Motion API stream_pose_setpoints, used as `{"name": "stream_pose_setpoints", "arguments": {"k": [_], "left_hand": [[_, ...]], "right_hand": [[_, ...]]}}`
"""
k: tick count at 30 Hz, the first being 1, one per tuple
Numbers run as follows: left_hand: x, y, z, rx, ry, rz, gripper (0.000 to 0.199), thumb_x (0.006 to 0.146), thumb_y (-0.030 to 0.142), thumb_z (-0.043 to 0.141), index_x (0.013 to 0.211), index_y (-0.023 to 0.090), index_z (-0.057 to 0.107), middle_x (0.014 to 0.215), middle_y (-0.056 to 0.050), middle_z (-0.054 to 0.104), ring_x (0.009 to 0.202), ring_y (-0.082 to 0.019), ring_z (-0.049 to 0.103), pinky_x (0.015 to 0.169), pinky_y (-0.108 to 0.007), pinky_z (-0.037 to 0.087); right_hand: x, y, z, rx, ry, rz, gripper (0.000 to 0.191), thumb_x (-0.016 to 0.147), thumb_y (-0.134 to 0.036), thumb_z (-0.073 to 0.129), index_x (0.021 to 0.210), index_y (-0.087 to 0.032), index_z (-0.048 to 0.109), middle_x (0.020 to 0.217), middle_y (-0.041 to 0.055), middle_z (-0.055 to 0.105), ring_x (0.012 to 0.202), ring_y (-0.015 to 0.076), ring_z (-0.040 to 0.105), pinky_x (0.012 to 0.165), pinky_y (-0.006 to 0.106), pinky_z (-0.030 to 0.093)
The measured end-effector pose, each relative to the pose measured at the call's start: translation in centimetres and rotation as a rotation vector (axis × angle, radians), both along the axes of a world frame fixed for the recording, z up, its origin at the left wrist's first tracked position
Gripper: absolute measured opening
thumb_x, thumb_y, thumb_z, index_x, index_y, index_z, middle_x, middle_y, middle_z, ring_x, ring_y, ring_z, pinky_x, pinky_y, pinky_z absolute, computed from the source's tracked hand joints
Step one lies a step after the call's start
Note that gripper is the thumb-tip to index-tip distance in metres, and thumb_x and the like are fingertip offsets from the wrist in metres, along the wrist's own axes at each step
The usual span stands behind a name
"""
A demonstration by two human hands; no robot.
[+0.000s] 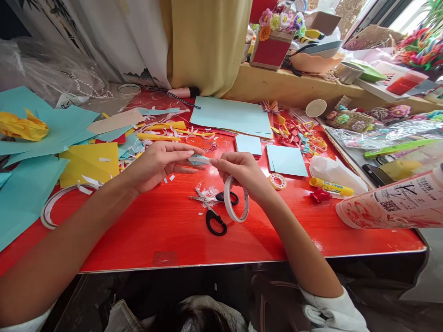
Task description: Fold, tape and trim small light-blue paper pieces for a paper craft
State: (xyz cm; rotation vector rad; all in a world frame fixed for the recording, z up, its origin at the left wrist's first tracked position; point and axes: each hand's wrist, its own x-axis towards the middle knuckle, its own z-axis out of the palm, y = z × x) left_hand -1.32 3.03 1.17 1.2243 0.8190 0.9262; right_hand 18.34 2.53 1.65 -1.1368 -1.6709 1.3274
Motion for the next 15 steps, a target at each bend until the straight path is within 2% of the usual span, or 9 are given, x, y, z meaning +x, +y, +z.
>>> {"name": "stream_pose_setpoints", "arguments": {"k": [9,15], "left_hand": [[0.02,0.01,-0.09,0.024,0.026,-0.005,0.025,0.079,0.021,0.056,0.100,0.011,0.063,0.094,-0.009,0.067,0.082,-0.017,0.065,0.079,-0.031,0.052],[0.05,0.18,-0.24,0.030,0.064,0.016,0.023,0.076,0.021,0.059,0.096,0.011,0.065,0.092,-0.009,0.067,0.081,-0.017,0.065,0.079,-0.030,0.052]], "right_hand": [[-0.59,-0.26,0.49,0.016,-0.041,-0.093,0.035,0.075,-0.027,0.061,0.046,-0.014,0.045,0.041,-0.0051,0.039,0.036,0.0027,0.034,0.035,0.018,0.026],[-0.21,-0.10,0.22,0.052,-0.069,-0.053,0.036,0.076,-0.030,0.059,0.048,-0.015,0.045,0.043,-0.0048,0.040,0.037,0.0028,0.035,0.035,0.018,0.026]]}}
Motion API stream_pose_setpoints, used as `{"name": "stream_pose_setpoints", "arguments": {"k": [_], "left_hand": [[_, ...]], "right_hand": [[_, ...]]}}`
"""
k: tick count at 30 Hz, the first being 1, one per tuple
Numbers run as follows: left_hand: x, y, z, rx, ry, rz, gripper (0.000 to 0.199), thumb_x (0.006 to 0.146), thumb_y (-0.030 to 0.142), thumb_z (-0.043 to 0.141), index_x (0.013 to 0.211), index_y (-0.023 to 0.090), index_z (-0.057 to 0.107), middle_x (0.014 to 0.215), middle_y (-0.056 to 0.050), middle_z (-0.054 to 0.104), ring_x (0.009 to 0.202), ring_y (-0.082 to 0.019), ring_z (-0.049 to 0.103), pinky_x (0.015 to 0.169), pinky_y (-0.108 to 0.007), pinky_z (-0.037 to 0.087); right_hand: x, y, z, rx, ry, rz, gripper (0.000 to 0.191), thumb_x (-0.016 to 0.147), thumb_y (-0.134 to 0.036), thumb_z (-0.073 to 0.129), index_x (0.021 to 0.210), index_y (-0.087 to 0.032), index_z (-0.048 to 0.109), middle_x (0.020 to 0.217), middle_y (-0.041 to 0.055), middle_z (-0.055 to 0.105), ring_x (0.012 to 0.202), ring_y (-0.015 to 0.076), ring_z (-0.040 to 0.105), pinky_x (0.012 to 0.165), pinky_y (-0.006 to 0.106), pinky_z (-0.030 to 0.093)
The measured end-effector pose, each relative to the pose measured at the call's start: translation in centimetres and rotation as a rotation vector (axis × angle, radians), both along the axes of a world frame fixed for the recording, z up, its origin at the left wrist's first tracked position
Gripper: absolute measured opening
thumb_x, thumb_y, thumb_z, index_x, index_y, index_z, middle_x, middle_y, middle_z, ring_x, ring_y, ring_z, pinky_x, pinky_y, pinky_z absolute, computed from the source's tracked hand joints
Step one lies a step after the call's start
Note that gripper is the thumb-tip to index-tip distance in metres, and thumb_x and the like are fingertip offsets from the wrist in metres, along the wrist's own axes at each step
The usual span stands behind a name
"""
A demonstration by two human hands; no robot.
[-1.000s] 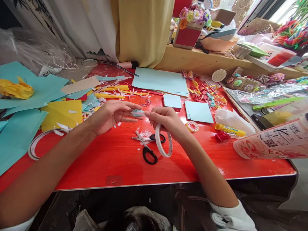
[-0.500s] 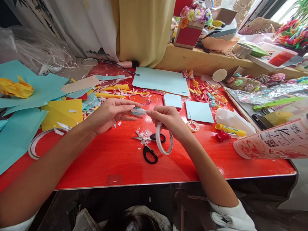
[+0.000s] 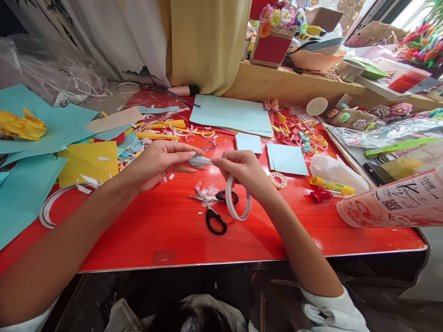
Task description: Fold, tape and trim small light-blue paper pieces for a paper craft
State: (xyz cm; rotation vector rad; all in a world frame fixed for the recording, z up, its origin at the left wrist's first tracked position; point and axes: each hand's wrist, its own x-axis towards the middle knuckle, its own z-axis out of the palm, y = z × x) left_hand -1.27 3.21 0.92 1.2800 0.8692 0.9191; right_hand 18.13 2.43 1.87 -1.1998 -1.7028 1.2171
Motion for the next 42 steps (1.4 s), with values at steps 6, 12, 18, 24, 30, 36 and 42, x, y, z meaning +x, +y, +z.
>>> {"name": "stream_pose_setpoints", "arguments": {"k": [6,12,18,24,30,36,42], "left_hand": [[0.04,-0.01,-0.14,0.006,0.004,0.009,0.021,0.075,0.020,0.060,0.093,0.011,0.065,0.089,-0.007,0.068,0.078,-0.016,0.066,0.077,-0.029,0.053],[0.09,0.08,-0.27,0.021,0.023,0.011,0.022,0.075,0.021,0.060,0.094,0.011,0.065,0.089,-0.007,0.067,0.080,-0.016,0.065,0.079,-0.030,0.052],[0.28,-0.09,-0.16,0.094,0.052,0.036,0.022,0.076,0.019,0.058,0.096,0.012,0.064,0.096,-0.007,0.065,0.078,-0.015,0.065,0.077,-0.029,0.053],[0.35,-0.18,-0.01,0.147,0.132,0.031,0.019,0.078,0.020,0.054,0.094,0.015,0.064,0.089,-0.005,0.065,0.072,-0.014,0.065,0.067,-0.026,0.054],[0.23,-0.16,0.11,0.057,0.112,-0.051,0.022,0.078,0.027,0.055,0.093,0.014,0.064,0.098,-0.008,0.064,0.081,-0.016,0.063,0.069,-0.028,0.054],[0.48,-0.26,-0.06,0.093,0.190,-0.064,0.027,0.070,0.022,0.063,0.096,0.014,0.061,0.092,-0.006,0.064,0.083,-0.016,0.060,0.073,-0.031,0.052],[0.85,-0.01,-0.80,0.152,0.313,-0.045,0.016,0.071,0.017,0.060,0.086,0.013,0.063,0.080,-0.004,0.064,0.073,-0.013,0.060,0.069,-0.028,0.049]], "right_hand": [[0.07,0.05,-0.08,-0.001,-0.012,-0.003,0.036,0.076,-0.031,0.059,0.047,-0.015,0.045,0.043,-0.0048,0.040,0.037,0.0030,0.034,0.035,0.019,0.026],[0.14,0.10,-0.09,-0.014,-0.033,0.003,0.035,0.077,-0.030,0.059,0.048,-0.015,0.045,0.043,-0.0045,0.040,0.037,0.0032,0.035,0.036,0.019,0.026],[0.03,0.02,0.06,-0.016,-0.062,-0.015,0.035,0.077,-0.030,0.058,0.048,-0.014,0.046,0.043,-0.0045,0.041,0.037,0.0029,0.036,0.036,0.018,0.027],[-0.16,-0.21,0.42,0.020,-0.074,-0.019,0.036,0.076,-0.029,0.059,0.047,-0.014,0.045,0.043,-0.0046,0.040,0.037,0.0026,0.036,0.035,0.018,0.024],[0.23,-0.12,0.21,0.073,-0.071,0.025,0.036,0.077,-0.034,0.058,0.049,-0.015,0.046,0.044,-0.0041,0.042,0.038,0.0034,0.038,0.036,0.019,0.028],[-0.03,-0.27,0.26,0.067,-0.054,0.025,0.037,0.076,-0.035,0.059,0.048,-0.015,0.044,0.043,-0.0043,0.041,0.038,0.0034,0.036,0.036,0.019,0.026],[-0.43,-0.62,0.59,0.049,0.005,-0.007,0.040,0.076,-0.036,0.059,0.046,-0.016,0.042,0.040,-0.0047,0.039,0.036,0.0032,0.031,0.035,0.021,0.019]]}}
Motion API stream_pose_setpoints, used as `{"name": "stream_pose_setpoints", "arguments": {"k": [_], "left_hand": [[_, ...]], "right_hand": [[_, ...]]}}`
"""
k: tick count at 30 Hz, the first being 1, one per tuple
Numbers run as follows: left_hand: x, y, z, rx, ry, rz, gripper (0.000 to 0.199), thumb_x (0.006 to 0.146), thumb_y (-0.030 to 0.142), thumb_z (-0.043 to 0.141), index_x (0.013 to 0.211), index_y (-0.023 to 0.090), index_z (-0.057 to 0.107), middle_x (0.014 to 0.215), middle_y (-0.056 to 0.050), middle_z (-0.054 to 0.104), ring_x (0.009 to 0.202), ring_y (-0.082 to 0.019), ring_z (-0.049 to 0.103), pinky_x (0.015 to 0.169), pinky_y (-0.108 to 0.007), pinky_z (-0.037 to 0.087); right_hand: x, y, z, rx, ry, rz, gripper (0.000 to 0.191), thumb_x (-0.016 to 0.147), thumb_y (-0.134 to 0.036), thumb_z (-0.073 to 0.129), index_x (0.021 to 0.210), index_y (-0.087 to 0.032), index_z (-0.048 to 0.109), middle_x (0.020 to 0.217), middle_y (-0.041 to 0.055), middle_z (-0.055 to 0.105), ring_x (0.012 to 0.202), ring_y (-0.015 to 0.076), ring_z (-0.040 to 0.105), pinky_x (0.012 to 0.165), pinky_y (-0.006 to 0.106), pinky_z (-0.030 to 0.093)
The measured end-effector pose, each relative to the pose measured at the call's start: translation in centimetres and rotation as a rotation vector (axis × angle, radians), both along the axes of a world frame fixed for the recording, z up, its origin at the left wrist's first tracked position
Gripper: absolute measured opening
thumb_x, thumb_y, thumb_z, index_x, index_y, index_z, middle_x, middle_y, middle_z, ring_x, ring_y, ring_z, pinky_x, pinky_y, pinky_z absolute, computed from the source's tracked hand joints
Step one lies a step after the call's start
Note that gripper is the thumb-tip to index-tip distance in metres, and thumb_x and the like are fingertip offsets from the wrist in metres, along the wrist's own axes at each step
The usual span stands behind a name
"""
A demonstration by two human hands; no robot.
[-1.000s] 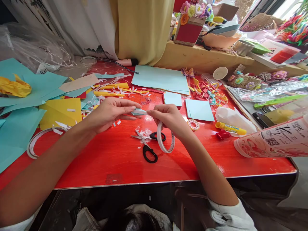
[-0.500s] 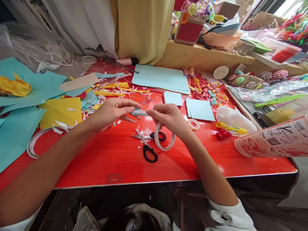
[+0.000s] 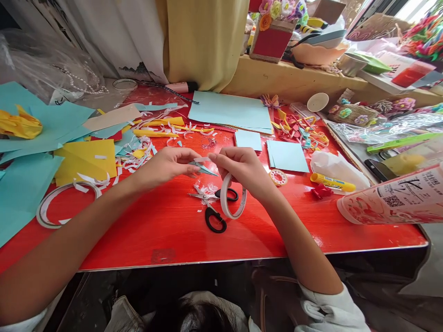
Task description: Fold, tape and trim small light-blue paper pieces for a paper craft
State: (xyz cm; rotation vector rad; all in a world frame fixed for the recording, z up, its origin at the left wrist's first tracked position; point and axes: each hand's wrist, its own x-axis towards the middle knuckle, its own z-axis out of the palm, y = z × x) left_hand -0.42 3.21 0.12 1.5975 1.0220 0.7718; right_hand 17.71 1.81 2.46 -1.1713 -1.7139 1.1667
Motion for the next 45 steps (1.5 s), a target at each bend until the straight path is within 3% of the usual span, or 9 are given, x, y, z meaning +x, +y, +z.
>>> {"name": "stream_pose_setpoints", "arguments": {"k": [4,12,20,28,34,45], "left_hand": [[0.03,-0.01,-0.09,-0.039,-0.024,0.029,0.015,0.072,0.020,0.059,0.085,0.013,0.063,0.076,-0.004,0.063,0.062,-0.011,0.059,0.063,-0.027,0.050],[-0.19,0.14,-0.36,-0.056,-0.148,0.011,0.020,0.070,0.023,0.063,0.088,0.014,0.064,0.084,-0.005,0.064,0.075,-0.013,0.060,0.071,-0.029,0.051],[-0.17,0.23,-0.31,0.022,-0.106,0.097,0.022,0.071,0.021,0.062,0.092,0.013,0.062,0.079,-0.004,0.063,0.058,-0.009,0.057,0.058,-0.023,0.050],[-0.18,-0.18,0.11,0.040,-0.221,0.069,0.021,0.074,0.023,0.060,0.092,0.015,0.066,0.089,-0.004,0.067,0.072,-0.012,0.062,0.072,-0.027,0.053],[-0.04,-0.33,0.13,0.054,-0.326,0.041,0.016,0.074,0.021,0.060,0.087,0.016,0.067,0.082,-0.002,0.068,0.074,-0.014,0.065,0.073,-0.028,0.054],[-0.18,-0.39,0.38,-0.018,-0.325,-0.025,0.021,0.073,0.017,0.061,0.093,0.015,0.065,0.089,-0.004,0.069,0.084,-0.018,0.065,0.083,-0.035,0.052]], "right_hand": [[0.17,-0.09,0.00,0.011,0.039,0.001,0.040,0.076,-0.038,0.059,0.047,-0.017,0.042,0.041,-0.0042,0.039,0.037,0.0039,0.030,0.035,0.022,0.017],[0.71,0.12,-0.38,0.060,0.103,-0.031,0.045,0.077,-0.052,0.051,0.051,-0.020,0.035,0.042,-0.0048,0.032,0.036,0.0059,0.027,0.037,0.024,0.021],[0.51,-0.10,-0.28,0.006,0.167,0.015,0.044,0.076,-0.053,0.052,0.051,-0.019,0.039,0.043,-0.0048,0.034,0.034,0.0050,0.028,0.035,0.023,0.019],[0.26,-0.23,-0.45,-0.026,0.120,0.027,0.034,0.074,-0.041,0.062,0.052,-0.016,0.052,0.037,-0.0055,0.038,0.033,0.0037,0.031,0.034,0.021,0.020],[0.24,-0.12,-0.75,-0.005,0.080,0.030,0.034,0.074,-0.039,0.062,0.052,-0.015,0.052,0.039,-0.0059,0.037,0.034,0.0030,0.032,0.034,0.020,0.020],[0.72,0.38,-0.45,0.051,-0.038,0.010,0.038,0.075,-0.037,0.060,0.047,-0.015,0.045,0.041,-0.0047,0.039,0.037,0.0034,0.034,0.036,0.019,0.024]]}}
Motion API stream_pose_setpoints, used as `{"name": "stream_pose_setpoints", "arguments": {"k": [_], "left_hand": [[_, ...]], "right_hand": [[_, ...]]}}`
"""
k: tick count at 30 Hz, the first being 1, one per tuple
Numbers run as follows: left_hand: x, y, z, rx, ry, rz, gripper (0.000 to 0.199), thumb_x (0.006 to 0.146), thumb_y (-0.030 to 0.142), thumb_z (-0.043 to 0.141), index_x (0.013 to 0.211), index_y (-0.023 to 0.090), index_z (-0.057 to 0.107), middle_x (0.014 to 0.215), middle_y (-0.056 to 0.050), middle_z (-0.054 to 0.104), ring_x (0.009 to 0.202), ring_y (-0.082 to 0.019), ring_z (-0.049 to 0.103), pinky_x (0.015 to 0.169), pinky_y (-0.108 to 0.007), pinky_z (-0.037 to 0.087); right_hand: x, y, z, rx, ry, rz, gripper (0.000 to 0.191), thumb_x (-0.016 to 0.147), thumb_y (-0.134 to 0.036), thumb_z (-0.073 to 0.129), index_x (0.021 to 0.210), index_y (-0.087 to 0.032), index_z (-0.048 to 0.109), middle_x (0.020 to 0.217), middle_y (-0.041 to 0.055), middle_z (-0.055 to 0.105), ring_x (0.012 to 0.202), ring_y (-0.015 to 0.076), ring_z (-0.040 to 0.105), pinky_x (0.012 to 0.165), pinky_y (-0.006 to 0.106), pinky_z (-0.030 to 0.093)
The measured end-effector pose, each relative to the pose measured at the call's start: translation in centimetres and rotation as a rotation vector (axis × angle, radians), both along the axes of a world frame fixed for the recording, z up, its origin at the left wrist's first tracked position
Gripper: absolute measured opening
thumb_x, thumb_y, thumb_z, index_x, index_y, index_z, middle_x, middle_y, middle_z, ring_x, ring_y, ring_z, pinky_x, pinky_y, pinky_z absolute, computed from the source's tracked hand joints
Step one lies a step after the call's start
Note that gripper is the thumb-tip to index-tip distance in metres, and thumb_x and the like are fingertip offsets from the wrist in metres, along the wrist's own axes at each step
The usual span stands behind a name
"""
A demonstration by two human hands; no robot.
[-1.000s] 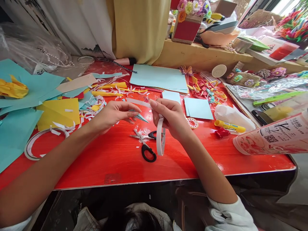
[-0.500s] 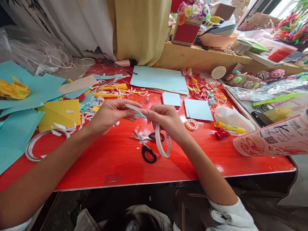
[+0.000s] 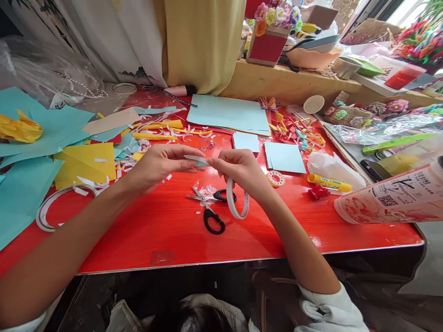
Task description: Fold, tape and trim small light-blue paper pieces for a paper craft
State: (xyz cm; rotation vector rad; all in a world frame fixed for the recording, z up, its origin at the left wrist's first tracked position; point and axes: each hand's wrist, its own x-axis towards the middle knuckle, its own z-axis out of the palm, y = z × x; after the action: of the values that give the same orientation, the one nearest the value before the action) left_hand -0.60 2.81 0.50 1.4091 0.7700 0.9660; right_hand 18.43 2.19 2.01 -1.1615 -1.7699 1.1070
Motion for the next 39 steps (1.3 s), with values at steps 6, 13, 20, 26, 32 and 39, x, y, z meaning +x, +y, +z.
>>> {"name": "stream_pose_setpoints", "arguments": {"k": [6,13,20,26,32,39], "left_hand": [[-0.2,0.0,0.4,0.028,0.076,-0.051,0.027,0.071,0.014,0.062,0.098,0.017,0.064,0.094,-0.003,0.068,0.091,-0.017,0.063,0.084,-0.032,0.050],[-0.1,0.1,0.2,0.070,0.190,0.011,0.019,0.074,0.016,0.057,0.091,0.014,0.064,0.089,-0.004,0.065,0.080,-0.014,0.063,0.073,-0.028,0.052],[-0.5,0.8,-0.7,0.177,0.534,0.017,0.025,0.077,0.022,0.049,0.100,0.018,0.059,0.088,-0.003,0.063,0.071,-0.013,0.059,0.067,-0.030,0.049],[-0.7,1.5,-2.0,0.367,0.798,0.161,0.033,0.079,0.034,0.050,0.106,0.019,0.060,0.111,-0.007,0.055,0.100,-0.021,0.052,0.091,-0.036,0.038],[-0.3,0.5,0.1,0.258,0.321,0.200,0.054,0.085,0.055,0.026,0.095,0.015,0.062,0.094,-0.009,0.062,0.081,-0.016,0.057,0.068,-0.027,0.046],[0.1,-0.5,1.3,0.210,0.158,0.155,0.037,0.078,0.047,0.051,0.098,0.017,0.059,0.085,-0.005,0.065,0.079,-0.015,0.060,0.068,-0.026,0.048]], "right_hand": [[0.1,0.1,-0.1,-0.055,0.082,0.037,0.040,0.076,-0.033,0.060,0.046,-0.016,0.042,0.041,-0.0047,0.038,0.037,0.0035,0.031,0.036,0.021,0.021],[0.9,-0.1,0.5,-0.033,0.295,0.053,0.039,0.082,-0.052,0.042,0.058,-0.021,0.042,0.038,-0.0065,0.033,0.031,0.0058,0.027,0.035,0.023,0.020],[0.7,0.1,0.2,-0.034,0.093,0.053,0.033,0.080,-0.043,0.053,0.060,-0.017,0.054,0.041,-0.0039,0.044,0.032,0.0040,0.031,0.032,0.022,0.016],[0.4,0.1,0.1,-0.009,0.019,0.162,0.023,0.078,-0.036,0.058,0.069,-0.015,0.058,0.053,-0.0014,0.053,0.042,0.0045,0.039,0.037,0.020,0.024],[0.4,-0.2,0.4,0.034,-0.037,0.219,0.020,0.077,-0.034,0.060,0.071,-0.015,0.058,0.062,-0.0007,0.054,0.054,0.0065,0.050,0.047,0.019,0.035],[0.3,-0.4,0.5,0.062,-0.098,0.193,0.024,0.080,-0.037,0.055,0.076,-0.015,0.063,0.065,0.0015,0.058,0.058,0.0082,0.049,0.051,0.021,0.036]]}}
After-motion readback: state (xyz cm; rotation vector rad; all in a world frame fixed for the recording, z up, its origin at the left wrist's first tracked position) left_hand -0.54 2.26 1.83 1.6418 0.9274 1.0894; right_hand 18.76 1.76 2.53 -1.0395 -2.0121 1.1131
